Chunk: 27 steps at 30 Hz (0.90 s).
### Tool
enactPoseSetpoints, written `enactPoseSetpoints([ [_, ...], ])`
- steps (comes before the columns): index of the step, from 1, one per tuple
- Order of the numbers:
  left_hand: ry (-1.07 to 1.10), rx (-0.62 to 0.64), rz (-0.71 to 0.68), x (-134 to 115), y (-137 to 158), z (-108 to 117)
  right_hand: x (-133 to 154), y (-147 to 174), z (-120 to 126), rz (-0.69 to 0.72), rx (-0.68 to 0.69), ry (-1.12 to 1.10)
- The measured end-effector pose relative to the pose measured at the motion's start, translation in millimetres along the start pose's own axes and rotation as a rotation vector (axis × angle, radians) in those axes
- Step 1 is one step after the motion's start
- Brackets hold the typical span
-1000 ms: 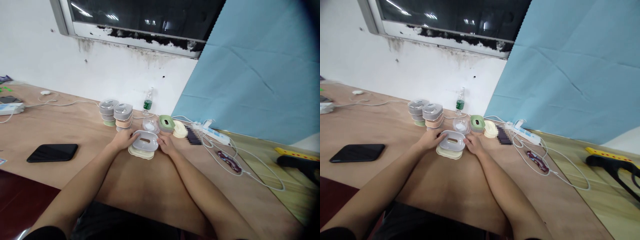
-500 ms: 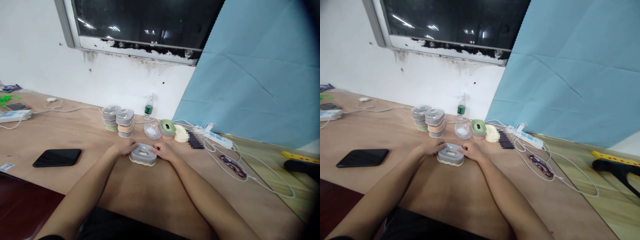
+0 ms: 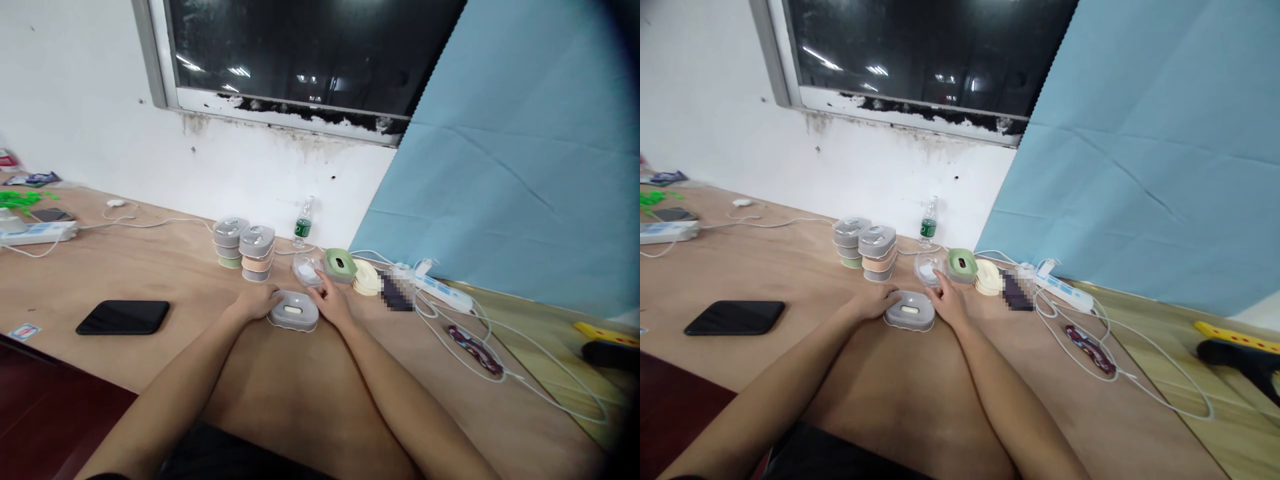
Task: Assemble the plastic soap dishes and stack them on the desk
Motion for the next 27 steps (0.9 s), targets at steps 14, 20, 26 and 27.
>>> enactPoseSetpoints([
  [14,-0.007,-0.013,0.111,2.7,-0.5,1.6,-16.7,1.1,0.3,-0.084,-0.085,0.014],
  [20,0.012,-0.041,0.118,3.7,-0.8,2.5,-23.2,4.2,10.9,-0.121,-0.21,-0.025],
  [26,0.041,-0.227,0.132,-0.6,1.4,16.0,-13.9,11.6,15.0,-0.017,-0.215,-0.038],
  [27,0.064,-0.273,0.107,-3.0,2.5,19.5,-11.1,12.5,14.2,0.011,-0.196,-0.045],
])
Point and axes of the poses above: each hand's wrist, its own y-axis away from the middle knuckle, its own z-axis out of the back of the hand, x = y × z, the point moved 6 cm from there along -y, towards the middle knuckle, and after that the axes turned 2 degrees about z, right-handed, at the moved point
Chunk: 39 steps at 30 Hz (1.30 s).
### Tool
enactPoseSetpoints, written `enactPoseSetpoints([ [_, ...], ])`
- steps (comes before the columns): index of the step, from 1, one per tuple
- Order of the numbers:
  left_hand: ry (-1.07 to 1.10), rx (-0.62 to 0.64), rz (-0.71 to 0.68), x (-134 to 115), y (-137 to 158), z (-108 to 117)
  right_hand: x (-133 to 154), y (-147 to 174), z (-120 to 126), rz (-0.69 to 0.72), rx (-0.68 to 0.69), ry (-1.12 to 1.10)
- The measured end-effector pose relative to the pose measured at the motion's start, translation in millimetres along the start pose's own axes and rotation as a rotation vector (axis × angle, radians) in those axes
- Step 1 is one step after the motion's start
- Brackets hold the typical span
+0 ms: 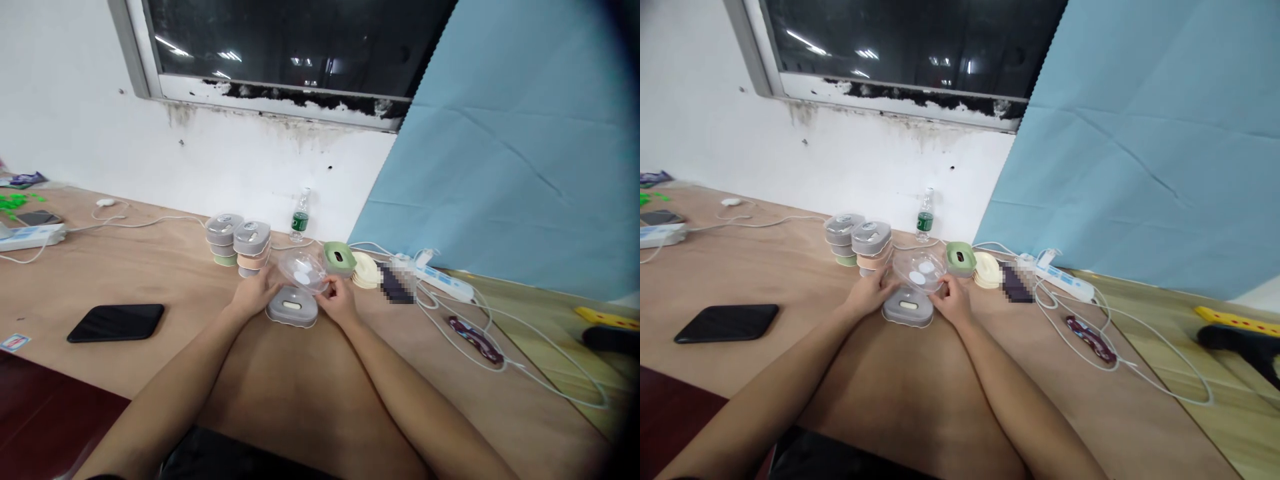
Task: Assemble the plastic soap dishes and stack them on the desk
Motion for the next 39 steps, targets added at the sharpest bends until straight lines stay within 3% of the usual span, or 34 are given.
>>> enactPoseSetpoints([
  [5,0.119,-0.171,-0.185,-11.9,3.7,12.0,13.1,0.9,0.4,0.1,0.035,-0.022],
  [12,0.132,-0.281,-0.19,-13.3,4.3,17.1,18.2,0.0,4.1,0.025,0.001,-0.066],
  [18,0.171,-0.171,-0.181,-12.9,1.7,13.4,10.3,0.8,-4.8,-0.193,-0.056,-0.311],
  [28,0.162,-0.086,-0.067,-8.5,3.9,13.2,2.6,0.5,1.6,-0.127,0.076,-0.275],
  [39,-0.056,0.135,-0.106,-0.8,1.8,4.3,0.3,9.8,-16.8,-0.083,0.494,-0.116],
])
Point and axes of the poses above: each hand's wrist, its own y-axis away from the middle knuckle, its own z-axis out of the back of the hand, x = y × z, the point moved 6 cm from there along -y, towards the middle knuckle, and after that the axes turned 2 degrees about z, right-handed, at the moved point
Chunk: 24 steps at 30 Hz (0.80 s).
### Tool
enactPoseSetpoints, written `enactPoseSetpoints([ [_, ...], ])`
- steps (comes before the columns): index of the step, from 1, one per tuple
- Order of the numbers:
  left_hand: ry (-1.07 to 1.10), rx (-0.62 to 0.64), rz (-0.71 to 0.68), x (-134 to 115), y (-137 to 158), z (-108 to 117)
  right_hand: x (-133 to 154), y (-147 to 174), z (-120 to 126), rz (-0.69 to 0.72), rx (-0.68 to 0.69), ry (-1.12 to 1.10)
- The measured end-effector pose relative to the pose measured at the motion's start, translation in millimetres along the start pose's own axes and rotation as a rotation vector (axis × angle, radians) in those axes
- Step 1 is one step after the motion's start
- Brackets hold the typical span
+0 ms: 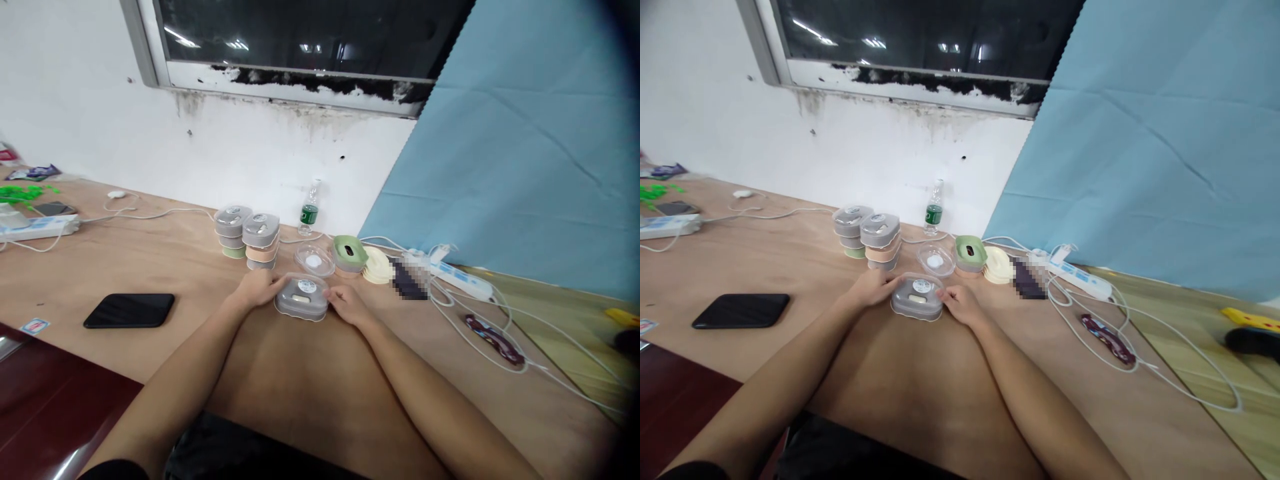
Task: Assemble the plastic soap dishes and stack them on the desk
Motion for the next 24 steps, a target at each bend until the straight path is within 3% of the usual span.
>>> enactPoseSetpoints([
  [5,-0.022,0.067,-0.001,0.9,-0.6,-5.3,4.1,-0.6,-0.7,-0.006,0.07,0.101],
  [13,-0.022,0.066,-0.02,2.8,-2.3,-9.8,7.5,-1.4,2.6,-0.023,0.166,0.046],
  [20,-0.001,0.084,0.01,0.9,-1.0,-8.4,3.1,-1.8,1.3,-0.031,0.148,0.059],
  [24,-0.026,0.063,0.111,6.5,-1.2,-7.0,1.6,-3.6,2.1,-0.031,0.075,0.076],
])
Point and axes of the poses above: each hand's wrist, its own y-axis away from the middle knuckle, its own z-axis out of the back of the hand, x = y × z, the point moved 6 cm from there along -y, towards the middle knuckle, and after that the axes turned 2 degrees about z, right-handed, at the moved point
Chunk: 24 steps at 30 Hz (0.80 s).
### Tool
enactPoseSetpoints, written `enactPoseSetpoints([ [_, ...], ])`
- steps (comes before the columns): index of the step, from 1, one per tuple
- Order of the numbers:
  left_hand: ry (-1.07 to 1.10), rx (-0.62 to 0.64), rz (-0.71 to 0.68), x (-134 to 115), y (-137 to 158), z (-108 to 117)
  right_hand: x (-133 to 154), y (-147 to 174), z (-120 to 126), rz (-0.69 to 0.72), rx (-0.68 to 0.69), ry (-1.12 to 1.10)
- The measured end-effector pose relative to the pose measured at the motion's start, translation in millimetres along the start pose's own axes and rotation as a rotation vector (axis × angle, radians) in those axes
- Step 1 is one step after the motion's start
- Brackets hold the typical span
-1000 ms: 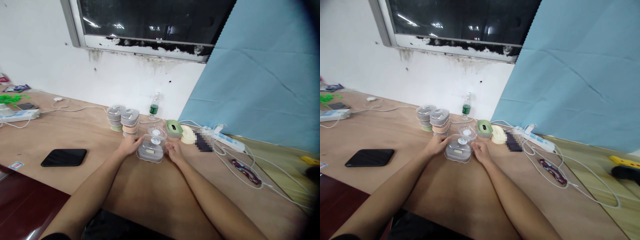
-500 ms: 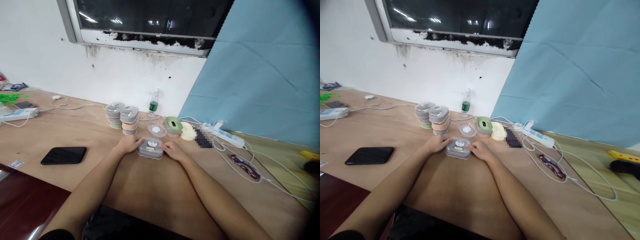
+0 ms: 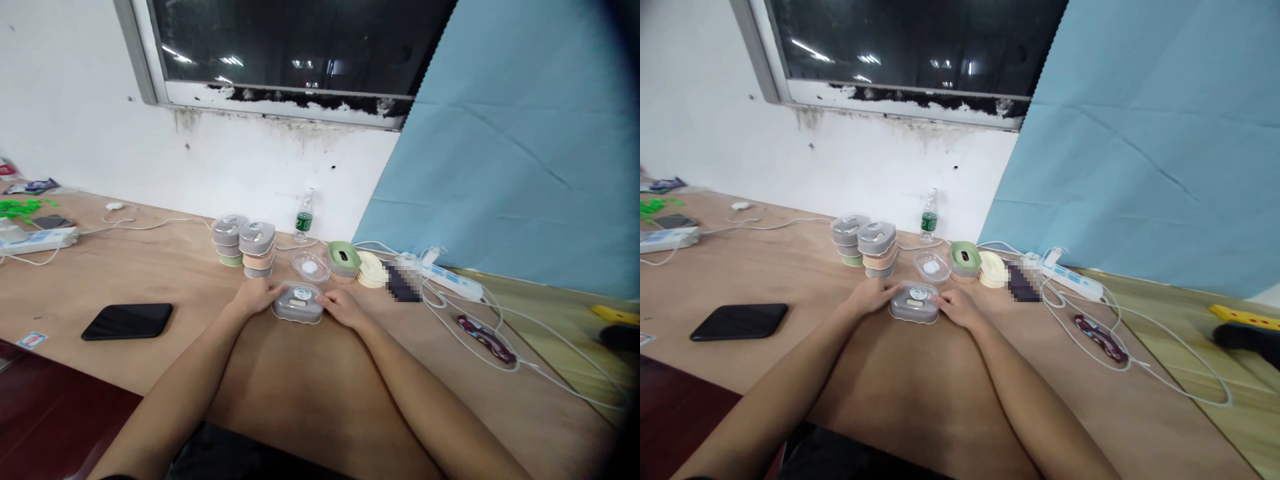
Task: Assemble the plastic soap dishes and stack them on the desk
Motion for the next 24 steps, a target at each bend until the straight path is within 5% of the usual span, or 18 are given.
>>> enactPoseSetpoints([
  [2,-0.001,-0.102,0.034,2.5,-0.3,6.6,1.0,-1.7,0.9,-0.013,-0.04,-0.007],
  [5,0.047,-0.241,-0.208,-11.5,2.6,16.9,5.3,-5.1,1.9,-0.001,-0.107,-0.024],
  [8,0.097,-0.177,-0.504,-30.2,10.2,14.4,8.3,-7.1,2.8,0.035,-0.18,0.005],
  [10,0.117,-0.125,-0.546,-35.3,13.0,11.0,6.1,-6.6,5.1,0.029,-0.24,0.038],
  [17,-0.109,-0.189,-0.289,-26.2,10.6,20.4,-12.0,-2.7,21.5,-0.086,-0.438,0.072],
  [24,-0.28,-0.374,-0.116,-12.8,5.4,28.0,-9.2,-3.6,22.8,-0.028,-0.491,0.055],
])
Point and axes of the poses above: each hand's wrist, its own y-axis away from the middle knuckle, its own z-axis out of the back of the hand, x = y × z, the point moved 6 cm from there along -y, towards the middle knuckle, and after that the axes turned 2 degrees about z, right-handed, at the moved point
